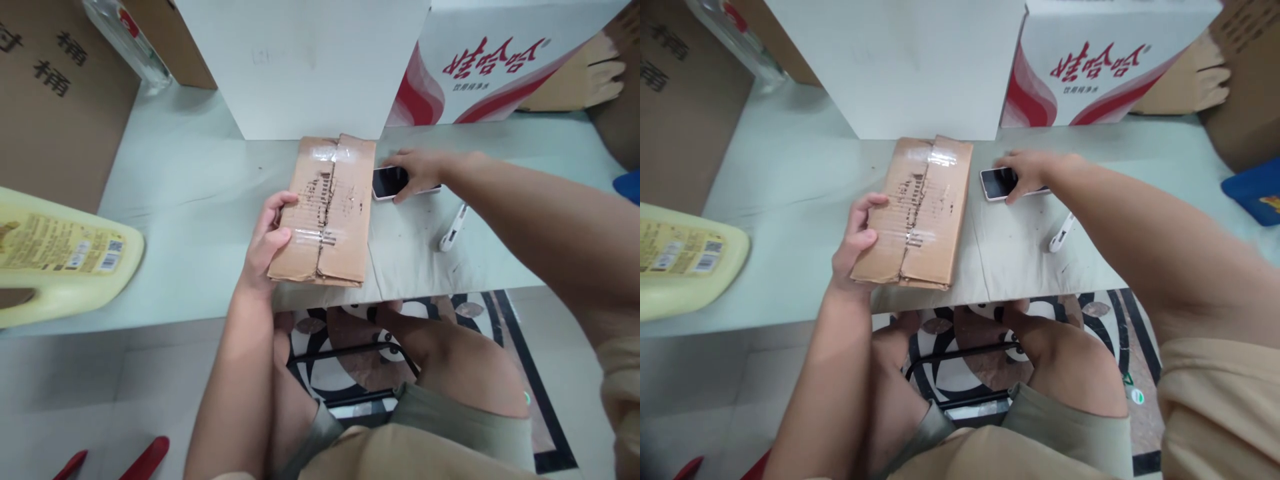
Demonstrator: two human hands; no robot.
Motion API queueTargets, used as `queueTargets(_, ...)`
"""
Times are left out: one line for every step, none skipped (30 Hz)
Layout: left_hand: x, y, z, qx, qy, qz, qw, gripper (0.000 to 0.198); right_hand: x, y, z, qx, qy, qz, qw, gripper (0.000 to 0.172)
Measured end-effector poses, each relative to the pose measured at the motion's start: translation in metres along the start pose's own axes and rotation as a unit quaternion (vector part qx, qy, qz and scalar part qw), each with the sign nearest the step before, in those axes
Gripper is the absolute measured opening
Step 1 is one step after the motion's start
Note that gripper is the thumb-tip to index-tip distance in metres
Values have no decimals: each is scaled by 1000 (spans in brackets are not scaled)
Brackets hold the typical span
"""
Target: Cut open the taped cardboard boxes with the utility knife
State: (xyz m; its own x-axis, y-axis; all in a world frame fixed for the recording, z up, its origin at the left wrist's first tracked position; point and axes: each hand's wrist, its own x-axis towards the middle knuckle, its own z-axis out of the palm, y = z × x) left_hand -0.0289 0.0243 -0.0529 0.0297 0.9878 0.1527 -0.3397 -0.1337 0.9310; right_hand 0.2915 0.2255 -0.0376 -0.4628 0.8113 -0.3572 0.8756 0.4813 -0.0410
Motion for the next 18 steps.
queueTargets(0,0,0,-2,0,-1,1000,47,1,1,1,5,0,0,1000,90)
queueTargets(0,0,0,-3,-1,-2,1000,47,2,1,2,13,3,-1,1000,84)
queueTargets(0,-1,-1,-4,-2,-2,1000,47,3,2,2,23,10,-1,1000,77)
queueTargets(1,-1,-1,-5,-3,-2,1000,47,4,2,3,32,17,-1,999,71)
queueTargets(1,-1,-2,-4,-4,0,1000,47,4,1,4,39,23,-2,999,68)
queueTargets(1,-2,-2,-2,-4,0,1000,47,4,0,4,40,23,-1,999,66)
queueTargets(1,-2,-3,-1,-4,0,1000,48,3,-1,3,35,19,1,999,68)
queueTargets(1,-2,-3,1,-4,0,1000,48,2,-2,3,28,12,3,1000,73)
queueTargets(1,-2,-3,2,-4,0,1000,49,1,-3,2,21,5,5,1000,81)
queueTargets(1,-2,-4,3,-4,0,1000,49,1,-4,0,16,-1,7,1000,89)
queueTargets(1,-2,-4,3,-3,-1,1000,48,0,-4,-1,16,-4,7,1000,95)
queueTargets(1,-2,-4,3,-2,-1,1000,48,1,-4,-2,18,-5,6,1000,97)
queueTargets(1,-2,-3,3,-2,-1,1000,47,1,-5,-3,22,-5,6,1000,97)
queueTargets(1,-2,-3,2,-1,-1,1000,47,1,-5,-4,25,-4,8,1000,98)
queueTargets(1,-2,-3,1,-1,-1,1000,47,0,-7,-5,28,1,11,1000,101)
queueTargets(1,-2,-3,-1,-1,0,1000,47,-3,-9,-6,30,15,16,999,104)
queueTargets(1,-2,-3,-2,1,0,1000,47,-8,-13,-6,31,38,20,999,107)
queueTargets(1,-3,-3,-3,3,1,1000,47,-16,-18,-5,29,66,23,997,106)
